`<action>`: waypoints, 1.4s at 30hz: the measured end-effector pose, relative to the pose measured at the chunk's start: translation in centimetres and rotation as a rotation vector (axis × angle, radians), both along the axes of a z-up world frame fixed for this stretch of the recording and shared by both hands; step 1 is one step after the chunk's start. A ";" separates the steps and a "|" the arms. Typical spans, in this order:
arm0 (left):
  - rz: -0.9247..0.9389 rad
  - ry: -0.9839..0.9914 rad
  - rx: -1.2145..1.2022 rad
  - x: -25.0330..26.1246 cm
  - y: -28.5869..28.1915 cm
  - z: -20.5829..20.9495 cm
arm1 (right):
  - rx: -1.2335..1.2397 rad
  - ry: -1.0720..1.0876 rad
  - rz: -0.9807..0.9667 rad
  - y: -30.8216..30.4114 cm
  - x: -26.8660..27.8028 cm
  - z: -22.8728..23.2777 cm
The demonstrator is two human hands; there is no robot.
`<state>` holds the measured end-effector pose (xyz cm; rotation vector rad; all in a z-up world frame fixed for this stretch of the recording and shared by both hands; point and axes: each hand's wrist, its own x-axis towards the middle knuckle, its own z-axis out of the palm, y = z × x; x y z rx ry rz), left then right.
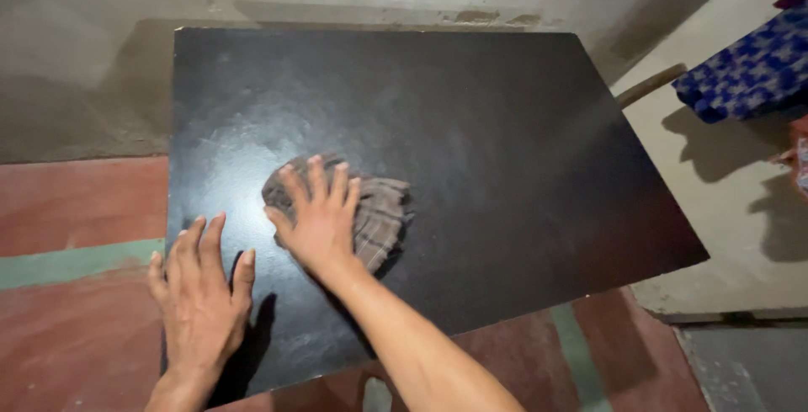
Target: The person wipes the side of a metal bed frame with a dark cloth, then moves to a black table and wipes its surface. The person uses a cloth to clean both surfaces in a bedroom setting.
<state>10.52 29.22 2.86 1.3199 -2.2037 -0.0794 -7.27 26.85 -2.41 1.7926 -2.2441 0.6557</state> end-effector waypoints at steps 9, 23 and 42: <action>-0.077 -0.087 0.008 0.8 2.1 -0.4 | 0.144 -0.077 0.462 7.6 -9.3 1.7; -0.150 -0.198 -0.017 -0.3 2.1 -3.2 | 0.105 -0.089 0.372 11.2 3.0 0.5; -0.129 -0.264 0.000 -0.7 4.3 -1.2 | 0.124 0.007 0.519 10.8 8.5 -0.2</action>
